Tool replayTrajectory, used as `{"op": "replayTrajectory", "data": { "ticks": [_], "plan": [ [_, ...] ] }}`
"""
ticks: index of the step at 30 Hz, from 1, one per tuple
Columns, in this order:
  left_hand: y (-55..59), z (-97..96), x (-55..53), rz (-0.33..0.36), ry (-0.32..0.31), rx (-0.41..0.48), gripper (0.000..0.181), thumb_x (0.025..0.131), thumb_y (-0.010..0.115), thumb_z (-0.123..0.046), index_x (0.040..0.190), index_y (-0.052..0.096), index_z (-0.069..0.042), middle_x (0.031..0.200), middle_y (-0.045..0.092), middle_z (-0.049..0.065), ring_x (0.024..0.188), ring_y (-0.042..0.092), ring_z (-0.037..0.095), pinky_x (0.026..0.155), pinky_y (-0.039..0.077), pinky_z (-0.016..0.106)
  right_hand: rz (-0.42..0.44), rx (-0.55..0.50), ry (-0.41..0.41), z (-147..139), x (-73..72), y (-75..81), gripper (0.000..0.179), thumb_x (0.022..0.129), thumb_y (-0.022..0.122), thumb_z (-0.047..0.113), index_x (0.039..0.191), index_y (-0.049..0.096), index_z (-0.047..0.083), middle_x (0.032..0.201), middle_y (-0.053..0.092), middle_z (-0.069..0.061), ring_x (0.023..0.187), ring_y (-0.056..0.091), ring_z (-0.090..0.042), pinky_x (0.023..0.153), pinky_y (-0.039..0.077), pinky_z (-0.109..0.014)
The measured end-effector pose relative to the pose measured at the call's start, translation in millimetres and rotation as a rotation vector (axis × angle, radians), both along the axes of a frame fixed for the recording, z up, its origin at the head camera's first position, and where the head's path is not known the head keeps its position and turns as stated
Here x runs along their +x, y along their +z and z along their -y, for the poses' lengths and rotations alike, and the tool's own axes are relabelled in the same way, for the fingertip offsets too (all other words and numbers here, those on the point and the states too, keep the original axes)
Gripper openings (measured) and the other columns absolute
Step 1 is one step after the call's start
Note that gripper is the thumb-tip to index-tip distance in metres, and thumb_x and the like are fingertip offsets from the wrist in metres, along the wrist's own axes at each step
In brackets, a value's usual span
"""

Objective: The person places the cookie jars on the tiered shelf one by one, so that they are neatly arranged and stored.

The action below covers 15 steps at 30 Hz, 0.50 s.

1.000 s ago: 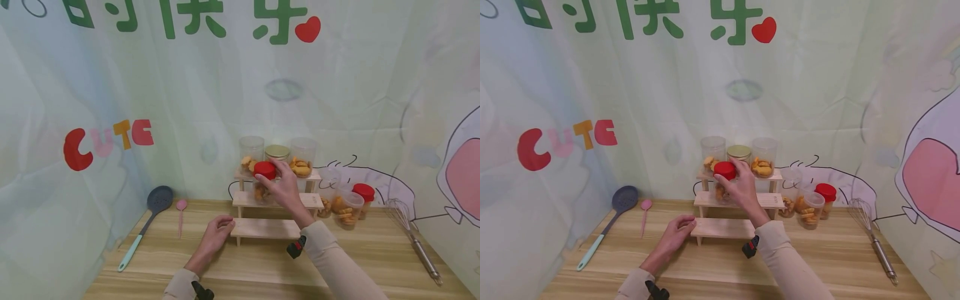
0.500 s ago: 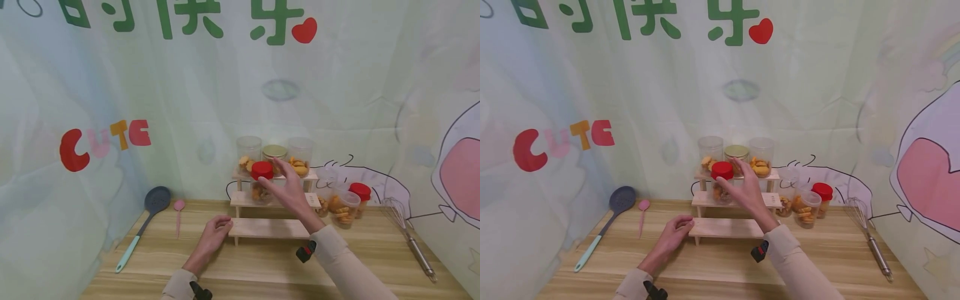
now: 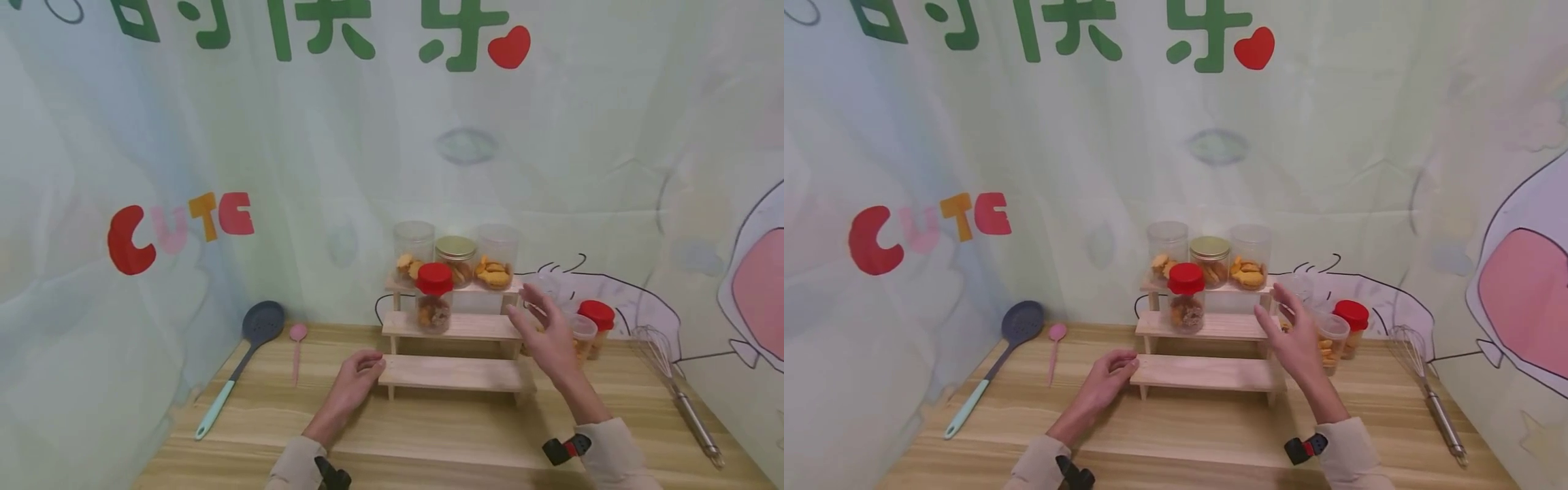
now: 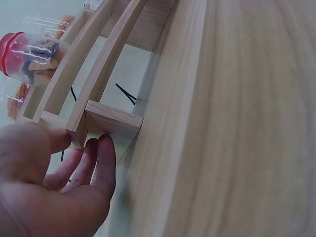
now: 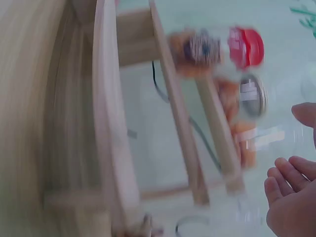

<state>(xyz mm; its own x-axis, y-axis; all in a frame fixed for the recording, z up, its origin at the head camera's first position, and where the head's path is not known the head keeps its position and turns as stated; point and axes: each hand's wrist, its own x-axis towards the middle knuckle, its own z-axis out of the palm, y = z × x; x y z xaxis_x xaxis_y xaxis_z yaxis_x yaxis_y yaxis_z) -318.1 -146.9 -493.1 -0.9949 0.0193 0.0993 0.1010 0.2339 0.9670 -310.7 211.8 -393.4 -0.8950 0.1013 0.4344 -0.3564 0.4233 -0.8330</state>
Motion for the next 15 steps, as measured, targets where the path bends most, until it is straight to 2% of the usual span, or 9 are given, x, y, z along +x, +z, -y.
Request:
{"op": "replayTrajectory", "data": {
  "ticks": [6,9,11,12,13,15],
  "plan": [
    [1.0,-1.1,0.6,0.018,-0.009,0.031,0.037,0.11,0.065,-0.023,0.138,0.064,0.003,0.132,0.07,0.022,0.119,0.07,0.027,0.095,0.06,0.034,0.019,-0.022,-0.137,-47,3.7,-13.0,0.069,0.108,0.068,0.041,0.164,0.044,0.008,0.164,0.052,-0.018,0.153,0.048,-0.041,0.124,0.041,-0.053],
    [0.5,-1.5,0.2,0.024,-0.008,0.033,0.038,0.11,0.064,-0.023,0.139,0.063,0.003,0.133,0.07,0.022,0.118,0.07,0.026,0.095,0.06,0.034,0.032,0.001,-0.197,-64,3.3,-19.8,0.069,0.108,0.067,0.044,0.163,0.045,0.007,0.164,0.052,-0.018,0.152,0.048,-0.041,0.124,0.045,-0.04],
    [0.4,-1.6,0.1,0.028,-0.009,0.035,0.038,0.11,0.064,-0.023,0.139,0.063,0.003,0.133,0.07,0.022,0.119,0.07,0.026,0.095,0.06,0.034,0.042,0.019,-0.229,-74,3.0,-24.4,0.069,0.107,0.067,0.043,0.162,0.046,0.007,0.163,0.052,-0.019,0.15,0.049,-0.041,0.121,0.046,-0.026],
    [0.3,-1.6,0.1,0.028,-0.01,0.036,0.038,0.11,0.064,-0.023,0.139,0.063,0.003,0.133,0.07,0.022,0.119,0.07,0.026,0.096,0.06,0.035,0.044,0.026,-0.244,-77,2.8,-26.7,0.068,0.107,0.068,0.042,0.161,0.047,0.007,0.163,0.052,-0.019,0.15,0.049,-0.041,0.121,0.046,-0.024],
    [0.0,-1.5,0.0,0.028,-0.011,0.039,0.038,0.11,0.064,-0.022,0.14,0.063,0.003,0.134,0.07,0.022,0.119,0.07,0.026,0.096,0.06,0.036,0.045,0.036,-0.26,-81,2.5,-29.1,0.067,0.107,0.069,0.041,0.161,0.048,0.007,0.162,0.052,-0.019,0.149,0.048,-0.042,0.121,0.046,-0.025],
    [-0.6,-1.3,0.1,0.022,-0.014,0.041,0.038,0.11,0.064,-0.021,0.139,0.062,0.004,0.133,0.07,0.023,0.119,0.07,0.027,0.096,0.061,0.037,0.037,0.057,-0.291,-87,1.6,-33.8,0.064,0.106,0.071,0.038,0.158,0.052,0.006,0.16,0.052,-0.021,0.146,0.048,-0.041,0.124,0.046,-0.037]
  ]
}}
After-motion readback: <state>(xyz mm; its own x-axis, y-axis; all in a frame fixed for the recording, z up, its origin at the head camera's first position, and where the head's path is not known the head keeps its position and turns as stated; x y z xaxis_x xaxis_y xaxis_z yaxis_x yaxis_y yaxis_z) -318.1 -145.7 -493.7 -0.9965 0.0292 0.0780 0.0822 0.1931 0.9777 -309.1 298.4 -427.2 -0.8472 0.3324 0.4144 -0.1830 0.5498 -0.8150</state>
